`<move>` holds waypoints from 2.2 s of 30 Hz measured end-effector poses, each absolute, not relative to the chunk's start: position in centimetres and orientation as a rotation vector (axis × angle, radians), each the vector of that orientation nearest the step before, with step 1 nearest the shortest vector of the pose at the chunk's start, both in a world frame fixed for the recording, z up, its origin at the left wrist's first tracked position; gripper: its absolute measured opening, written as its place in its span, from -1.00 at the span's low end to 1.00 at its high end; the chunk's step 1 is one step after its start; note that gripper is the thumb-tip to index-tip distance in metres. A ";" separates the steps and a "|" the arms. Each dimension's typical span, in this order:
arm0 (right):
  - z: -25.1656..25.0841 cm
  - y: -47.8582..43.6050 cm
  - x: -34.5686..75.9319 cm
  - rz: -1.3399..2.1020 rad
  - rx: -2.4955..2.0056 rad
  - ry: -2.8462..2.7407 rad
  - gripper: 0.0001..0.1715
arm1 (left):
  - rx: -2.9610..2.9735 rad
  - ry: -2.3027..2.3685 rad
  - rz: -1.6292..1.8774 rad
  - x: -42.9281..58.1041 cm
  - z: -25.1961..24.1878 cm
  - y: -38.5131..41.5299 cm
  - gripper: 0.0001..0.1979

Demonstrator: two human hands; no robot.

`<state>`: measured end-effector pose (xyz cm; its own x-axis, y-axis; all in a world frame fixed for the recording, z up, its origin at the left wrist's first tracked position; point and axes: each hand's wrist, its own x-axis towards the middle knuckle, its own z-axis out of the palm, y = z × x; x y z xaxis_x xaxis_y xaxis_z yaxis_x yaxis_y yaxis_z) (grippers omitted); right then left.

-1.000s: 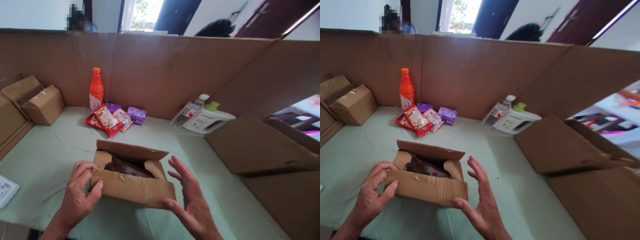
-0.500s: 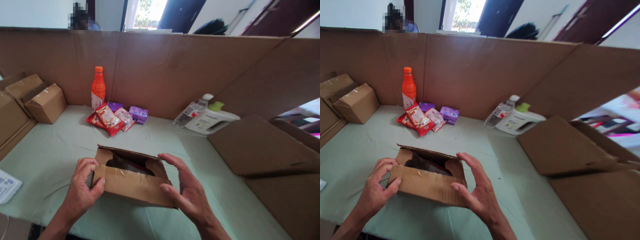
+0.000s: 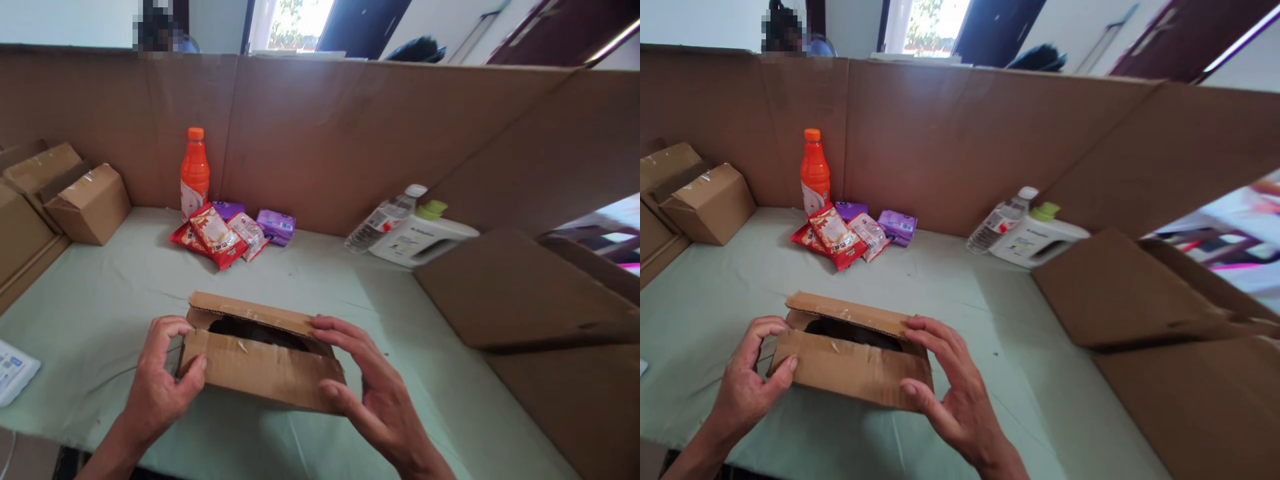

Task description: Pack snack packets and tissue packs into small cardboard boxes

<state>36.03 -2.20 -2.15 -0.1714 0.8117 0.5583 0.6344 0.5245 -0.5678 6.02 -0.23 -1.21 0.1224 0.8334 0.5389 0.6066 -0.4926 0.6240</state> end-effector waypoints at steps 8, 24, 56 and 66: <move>-2.1 -2.5 36.6 0.217 -1.190 -1.979 -0.60 | 2.328 1.361 1.166 5.7 -0.6 0.6 -0.47; -3.3 -3.7 37.0 0.327 -1.173 -2.042 -0.30 | 2.257 1.193 1.122 5.0 -2.0 1.5 -0.61; -6.8 2.4 34.0 0.560 -1.096 -1.958 -0.32 | 2.258 1.257 1.223 1.6 -2.4 -0.6 -0.35; -9.3 13.3 12.6 1.059 -0.934 -1.780 -0.05 | 1.995 2.326 1.613 -7.4 -2.3 0.0 -0.62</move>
<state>12.65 13.31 -9.33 -0.3673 0.8859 0.2832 0.1741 0.3646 -0.9147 -7.42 0.05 -2.33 -0.3018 0.6073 0.7349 0.9012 -0.0698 0.4278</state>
